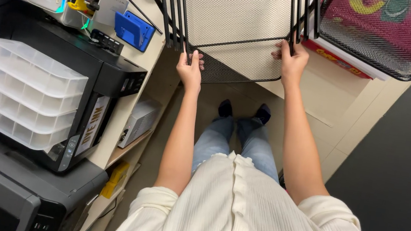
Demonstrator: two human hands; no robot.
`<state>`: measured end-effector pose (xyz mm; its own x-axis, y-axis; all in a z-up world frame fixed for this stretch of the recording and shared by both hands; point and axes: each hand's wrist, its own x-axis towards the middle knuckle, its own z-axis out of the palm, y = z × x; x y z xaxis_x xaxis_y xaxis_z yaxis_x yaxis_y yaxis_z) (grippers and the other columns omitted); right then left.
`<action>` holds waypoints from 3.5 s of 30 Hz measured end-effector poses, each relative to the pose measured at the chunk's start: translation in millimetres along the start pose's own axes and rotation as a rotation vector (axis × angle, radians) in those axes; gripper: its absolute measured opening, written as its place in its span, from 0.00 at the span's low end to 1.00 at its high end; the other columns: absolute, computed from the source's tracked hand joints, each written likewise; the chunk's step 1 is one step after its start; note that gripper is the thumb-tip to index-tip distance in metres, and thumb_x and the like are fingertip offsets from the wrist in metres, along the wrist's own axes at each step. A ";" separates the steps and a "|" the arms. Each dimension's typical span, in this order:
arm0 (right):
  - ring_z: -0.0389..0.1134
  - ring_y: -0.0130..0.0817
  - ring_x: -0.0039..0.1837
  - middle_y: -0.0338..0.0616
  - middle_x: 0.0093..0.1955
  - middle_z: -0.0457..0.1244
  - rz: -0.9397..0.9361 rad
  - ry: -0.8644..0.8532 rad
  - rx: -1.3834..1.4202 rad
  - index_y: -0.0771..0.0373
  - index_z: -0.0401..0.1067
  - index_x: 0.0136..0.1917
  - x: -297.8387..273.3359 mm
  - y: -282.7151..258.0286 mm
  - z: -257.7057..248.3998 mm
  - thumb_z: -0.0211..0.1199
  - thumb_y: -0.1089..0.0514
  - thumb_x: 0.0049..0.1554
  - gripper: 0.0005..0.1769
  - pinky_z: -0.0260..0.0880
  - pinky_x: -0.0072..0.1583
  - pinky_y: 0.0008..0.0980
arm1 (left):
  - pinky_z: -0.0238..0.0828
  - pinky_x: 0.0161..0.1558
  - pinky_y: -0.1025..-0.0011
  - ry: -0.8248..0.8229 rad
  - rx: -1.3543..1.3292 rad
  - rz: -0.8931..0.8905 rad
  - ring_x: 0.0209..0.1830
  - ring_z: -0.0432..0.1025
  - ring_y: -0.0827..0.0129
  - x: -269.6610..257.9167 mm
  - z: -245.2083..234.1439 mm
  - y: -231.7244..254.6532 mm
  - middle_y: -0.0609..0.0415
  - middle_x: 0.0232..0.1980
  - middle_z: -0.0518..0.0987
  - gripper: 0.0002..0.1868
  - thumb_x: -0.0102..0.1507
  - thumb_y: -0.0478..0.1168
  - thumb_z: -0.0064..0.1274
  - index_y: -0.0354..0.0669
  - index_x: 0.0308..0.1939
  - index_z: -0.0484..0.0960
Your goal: The person organizes office supplies by placing a stack of white paper and a pink package of copy paper onto a desk. They then pick up a black wire mesh document tray, place it on the desk, and adjust its position multiple times.
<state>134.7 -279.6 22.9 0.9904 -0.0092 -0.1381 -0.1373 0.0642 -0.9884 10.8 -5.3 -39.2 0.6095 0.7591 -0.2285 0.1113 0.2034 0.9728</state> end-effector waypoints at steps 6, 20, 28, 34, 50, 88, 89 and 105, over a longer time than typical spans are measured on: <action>0.72 0.26 0.42 0.44 0.46 0.70 -0.044 -0.043 0.066 0.73 0.73 0.62 -0.8 -8.2 2.5 0.60 0.66 0.65 0.14 0.77 0.44 0.28 | 0.72 0.28 0.74 -0.106 -0.044 0.008 0.28 0.73 0.76 -2.7 -6.6 15.7 0.52 0.37 0.82 0.21 0.71 0.33 0.52 0.34 0.69 0.72; 0.56 0.65 0.68 0.69 0.68 0.57 -0.508 0.256 -0.811 0.76 0.62 0.72 -53.9 -47.0 18.6 0.64 0.71 0.53 0.34 0.57 0.69 0.51 | 0.77 0.36 0.73 -0.240 0.174 0.011 0.34 0.76 0.75 2.3 -24.1 50.1 0.47 0.44 0.81 0.19 0.69 0.40 0.55 0.33 0.61 0.76; 0.53 0.57 0.76 0.57 0.75 0.53 -0.509 -0.337 -0.851 0.66 0.63 0.72 -115.5 -46.5 119.0 0.73 0.55 0.54 0.38 0.52 0.75 0.55 | 0.69 0.61 0.61 -0.239 0.457 0.378 0.62 0.70 0.56 39.9 -25.5 41.8 0.38 0.66 0.73 0.33 0.68 0.43 0.63 0.34 0.72 0.66; 0.39 0.63 0.83 0.66 0.82 0.41 -0.579 -0.513 -1.031 0.70 0.52 0.79 -104.0 -33.7 160.3 0.78 0.40 0.47 0.60 0.37 0.77 0.68 | 0.73 0.62 0.62 -0.414 0.338 0.345 0.66 0.71 0.55 51.3 -15.9 57.4 0.42 0.65 0.76 0.34 0.67 0.41 0.61 0.34 0.73 0.64; 0.32 0.66 0.85 0.69 0.84 0.35 -0.583 -0.565 -1.243 0.71 0.47 0.82 -90.1 -37.5 162.5 0.71 0.62 0.40 0.61 0.32 0.79 0.66 | 0.70 0.60 0.64 -0.462 0.278 0.361 0.64 0.70 0.56 45.5 24.5 98.5 0.45 0.67 0.68 0.40 0.64 0.39 0.61 0.38 0.76 0.58; 0.37 0.55 0.87 0.64 0.84 0.42 -0.619 -0.429 -0.874 0.78 0.44 0.81 -97.3 9.9 184.5 0.48 0.75 0.57 0.40 0.35 0.83 0.53 | 0.78 0.50 0.65 -0.257 -0.052 0.160 0.61 0.78 0.57 69.0 67.9 65.0 0.46 0.71 0.74 0.26 0.74 0.45 0.39 0.31 0.71 0.69; 0.37 0.55 0.87 0.64 0.85 0.42 -0.619 -0.431 -0.889 0.78 0.43 0.81 -99.1 11.1 183.6 0.48 0.75 0.57 0.40 0.35 0.83 0.52 | 0.78 0.50 0.64 -0.253 -0.053 0.141 0.60 0.78 0.58 64.9 66.7 71.5 0.46 0.70 0.75 0.26 0.74 0.45 0.39 0.32 0.71 0.69; 0.58 0.59 0.71 0.63 0.69 0.59 -0.479 0.308 -0.788 0.70 0.64 0.69 -35.9 -16.9 -14.9 0.58 0.68 0.58 0.25 0.59 0.72 0.51 | 0.53 0.73 0.52 0.190 0.509 0.641 0.72 0.61 0.44 -49.0 28.9 83.8 0.38 0.71 0.68 0.32 0.66 0.35 0.54 0.37 0.74 0.65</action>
<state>101.2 -295.3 43.7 0.9116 -0.1283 0.3905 0.1956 -0.7001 -0.6867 12.9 -43.4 54.6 0.5381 0.7329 0.4163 0.1568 -0.5723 0.8049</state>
